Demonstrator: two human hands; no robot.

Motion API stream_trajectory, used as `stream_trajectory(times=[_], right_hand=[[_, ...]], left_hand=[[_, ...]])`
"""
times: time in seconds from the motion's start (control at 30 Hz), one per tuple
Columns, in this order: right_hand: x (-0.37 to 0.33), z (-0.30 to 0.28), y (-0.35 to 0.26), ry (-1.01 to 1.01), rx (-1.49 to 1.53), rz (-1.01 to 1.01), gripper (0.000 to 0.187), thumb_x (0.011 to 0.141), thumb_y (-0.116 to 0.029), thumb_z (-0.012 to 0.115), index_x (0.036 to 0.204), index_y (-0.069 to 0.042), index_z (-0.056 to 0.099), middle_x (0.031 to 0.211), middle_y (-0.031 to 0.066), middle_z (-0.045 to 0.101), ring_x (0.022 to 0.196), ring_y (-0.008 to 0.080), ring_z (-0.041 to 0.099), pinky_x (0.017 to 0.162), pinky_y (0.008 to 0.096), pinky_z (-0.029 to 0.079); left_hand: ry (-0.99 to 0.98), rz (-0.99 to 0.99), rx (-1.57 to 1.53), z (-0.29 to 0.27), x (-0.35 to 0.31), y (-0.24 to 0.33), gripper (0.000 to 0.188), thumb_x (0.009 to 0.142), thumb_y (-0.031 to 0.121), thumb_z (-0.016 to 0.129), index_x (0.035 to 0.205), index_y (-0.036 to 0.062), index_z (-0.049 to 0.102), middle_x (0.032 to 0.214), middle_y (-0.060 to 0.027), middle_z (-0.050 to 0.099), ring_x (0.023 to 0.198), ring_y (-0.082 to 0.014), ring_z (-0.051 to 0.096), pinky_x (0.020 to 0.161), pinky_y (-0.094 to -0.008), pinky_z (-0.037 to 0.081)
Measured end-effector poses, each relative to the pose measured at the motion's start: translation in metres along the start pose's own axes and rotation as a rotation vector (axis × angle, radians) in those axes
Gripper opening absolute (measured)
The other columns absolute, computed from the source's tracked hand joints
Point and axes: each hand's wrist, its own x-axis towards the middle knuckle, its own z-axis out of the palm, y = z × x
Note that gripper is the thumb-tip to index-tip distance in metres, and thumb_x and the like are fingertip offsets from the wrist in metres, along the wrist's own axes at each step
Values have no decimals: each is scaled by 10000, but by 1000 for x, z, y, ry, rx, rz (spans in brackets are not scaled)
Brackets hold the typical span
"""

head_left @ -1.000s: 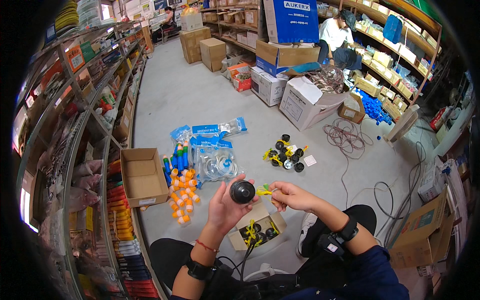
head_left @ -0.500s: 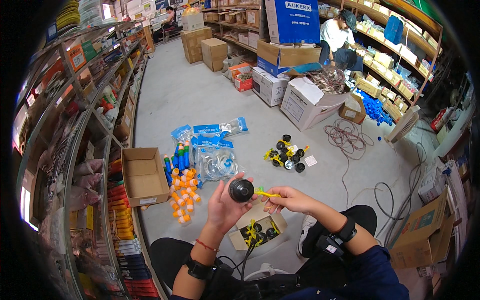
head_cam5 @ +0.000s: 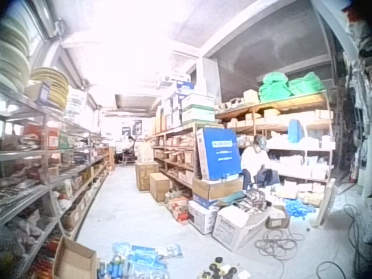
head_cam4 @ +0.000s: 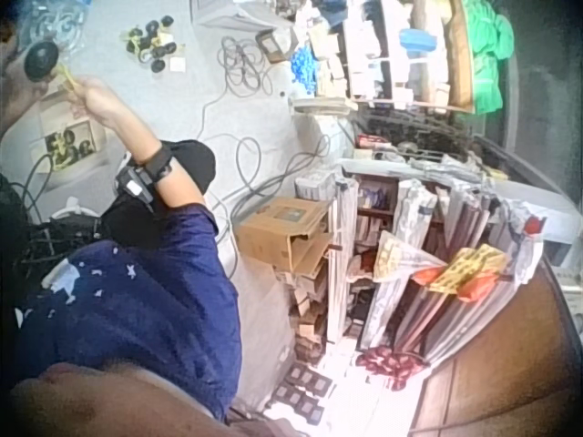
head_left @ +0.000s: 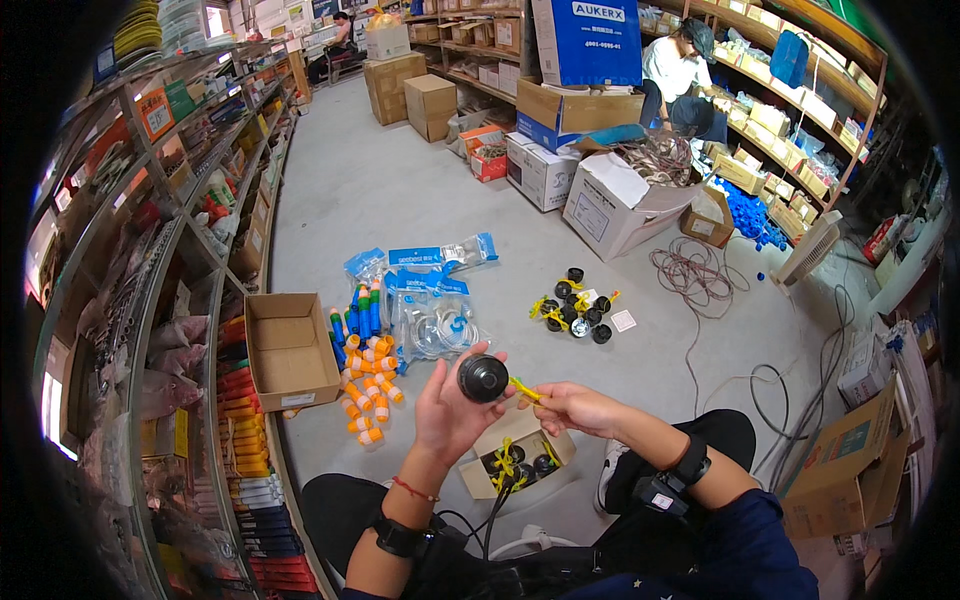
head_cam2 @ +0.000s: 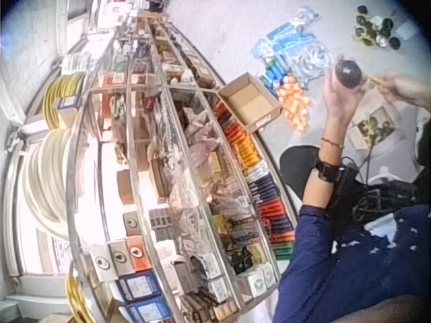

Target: The person assembles components of toy cars by hand, attaching wheels and other yellow and black plastic parts while sitting on the floor of a storage area.

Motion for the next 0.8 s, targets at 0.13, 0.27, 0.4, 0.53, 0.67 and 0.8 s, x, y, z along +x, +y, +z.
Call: stream_trajectory(times=[0.13, 0.27, 0.4, 0.53, 0.67, 0.8], right_hand=[[-3, 3, -6, 57, -118, 0, 195, 818, -213, 362, 759, -52, 456, 531, -30, 360, 469, 72, 367, 457, 180, 308], [-2, 6, -6, 89, -385, -79, 229, 820, -244, 363, 690, -68, 432, 486, -37, 334, 438, 70, 348, 441, 184, 292], [-4, -2, -2, 227, -821, -296, 221, 788, -239, 404, 700, -49, 473, 503, 31, 422, 443, 150, 410, 434, 264, 335], [-9, 7, -10, 356, -1428, -379, 189, 737, -233, 457, 734, -52, 513, 606, 112, 520, 541, 275, 502, 499, 363, 386], [-7, 9, -4, 298, -1572, -469, 179, 725, -217, 469, 744, -46, 518, 634, 118, 524, 597, 295, 507, 535, 380, 398], [-17, 7, -10, 325, -1633, -569, 127, 686, -156, 515, 693, -29, 507, 625, 111, 496, 606, 282, 495, 516, 367, 389]], left_hand=[[15, -7, -2, 2, 0, 1, 473, 797, 447, 233, 1135, 124, 301, 1088, -81, 394, 814, -238, 449, 652, -292, 366], [17, -11, -3, 3, 1, 1, 477, 794, 452, 238, 1135, 124, 303, 1094, -83, 390, 816, -242, 449, 644, -290, 372], [2, -20, -14, 0, 4, 0, 469, 800, 441, 228, 1140, 126, 299, 1085, -81, 400, 818, -240, 458, 644, -292, 372], [73, -121, 311, -6, 2, -2, 422, 812, 405, 259, 1133, 138, 319, 1042, -62, 439, 788, -199, 505, 638, -261, 382], [145, -253, 686, -7, -1, -10, 352, 829, 351, 283, 1115, 154, 342, 987, -30, 461, 756, -154, 530, 609, -216, 397], [187, -306, 741, -11, 11, -27, 296, 837, 300, 299, 1097, 158, 307, 942, -37, 455, 735, -143, 534, 584, -202, 412]])
